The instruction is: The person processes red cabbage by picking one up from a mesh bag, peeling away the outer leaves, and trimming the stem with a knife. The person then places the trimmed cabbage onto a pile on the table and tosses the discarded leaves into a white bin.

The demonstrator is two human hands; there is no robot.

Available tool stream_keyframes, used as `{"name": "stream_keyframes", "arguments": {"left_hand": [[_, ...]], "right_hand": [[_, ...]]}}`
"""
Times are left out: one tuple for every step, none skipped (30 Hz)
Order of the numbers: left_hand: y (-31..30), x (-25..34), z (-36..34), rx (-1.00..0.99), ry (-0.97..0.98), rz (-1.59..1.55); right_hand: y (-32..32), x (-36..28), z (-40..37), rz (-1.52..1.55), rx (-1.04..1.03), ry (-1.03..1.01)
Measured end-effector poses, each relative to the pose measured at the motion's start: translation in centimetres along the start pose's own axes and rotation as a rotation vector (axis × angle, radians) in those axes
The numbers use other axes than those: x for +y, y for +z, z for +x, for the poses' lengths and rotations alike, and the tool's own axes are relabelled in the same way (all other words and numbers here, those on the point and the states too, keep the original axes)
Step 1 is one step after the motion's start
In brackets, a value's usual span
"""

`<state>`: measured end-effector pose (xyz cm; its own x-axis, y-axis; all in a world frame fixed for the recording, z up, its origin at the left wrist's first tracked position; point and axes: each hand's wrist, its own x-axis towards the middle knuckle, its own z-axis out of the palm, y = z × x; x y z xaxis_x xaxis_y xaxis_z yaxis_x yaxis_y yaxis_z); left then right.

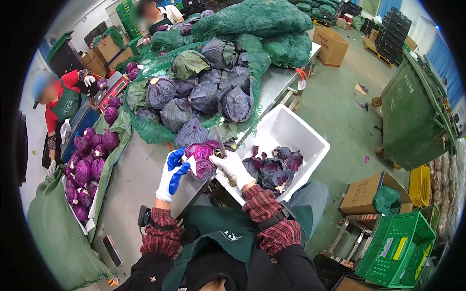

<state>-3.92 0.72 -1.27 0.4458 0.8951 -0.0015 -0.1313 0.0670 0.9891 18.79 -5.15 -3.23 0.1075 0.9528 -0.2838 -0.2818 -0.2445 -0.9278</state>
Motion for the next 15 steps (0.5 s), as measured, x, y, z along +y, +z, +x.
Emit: {"name": "stream_keyframes", "arguments": {"left_hand": [[0.6,0.9,0.4,0.0,0.001,-0.001],[1.2,1.7,0.8,-0.002,0.075,0.211],[2.3,3.0,1.2,-0.007,0.148,0.423],[3.8,4.6,1.4,-0.024,0.217,0.691],[4.5,4.2,1.9,-0.045,0.182,0.882],[4.8,3.4,2.3,-0.056,0.17,0.818],[5.0,2.9,2.8,-0.069,0.166,0.754],[4.9,2.7,3.1,-0.076,0.169,0.752],[4.6,2.5,2.7,-0.082,0.189,0.721],[4.3,2.3,2.4,-0.087,0.216,0.692],[3.7,1.9,1.9,-0.09,0.215,0.692],[3.0,1.2,1.4,-0.117,0.234,0.618],[2.8,1.3,1.7,-0.141,0.266,0.546],[2.6,1.1,1.3,-0.127,0.286,0.495],[2.6,0.9,0.8,-0.116,0.271,0.498]], "right_hand": [[-0.2,-0.7,-0.1,-0.002,0.0,0.0],[-0.6,-1.4,-0.3,-0.02,-0.046,0.047],[-0.8,-1.9,-0.3,-0.038,-0.091,0.093],[-0.8,-1.6,0.3,-0.088,-0.069,0.049],[-0.6,-1.2,0.8,-0.088,-0.068,0.054],[0.0,-1.4,0.9,-0.269,0.028,-0.013],[0.4,-1.9,1.1,-0.45,0.128,-0.089],[0.3,-2.3,0.6,-0.571,0.177,-0.176],[-0.1,-2.0,0.8,-0.572,0.179,-0.17],[-1.0,-1.3,1.5,-0.561,0.209,-0.093],[-1.9,-0.1,2.4,-0.548,0.237,-0.014],[-3.9,4.1,4.7,-0.683,0.209,-0.131],[-3.2,4.1,4.0,-0.345,0.249,-0.07],[-3.1,4.0,3.8,-0.315,0.306,-0.077],[-2.5,4.1,3.1,-0.283,0.359,-0.071]]}}
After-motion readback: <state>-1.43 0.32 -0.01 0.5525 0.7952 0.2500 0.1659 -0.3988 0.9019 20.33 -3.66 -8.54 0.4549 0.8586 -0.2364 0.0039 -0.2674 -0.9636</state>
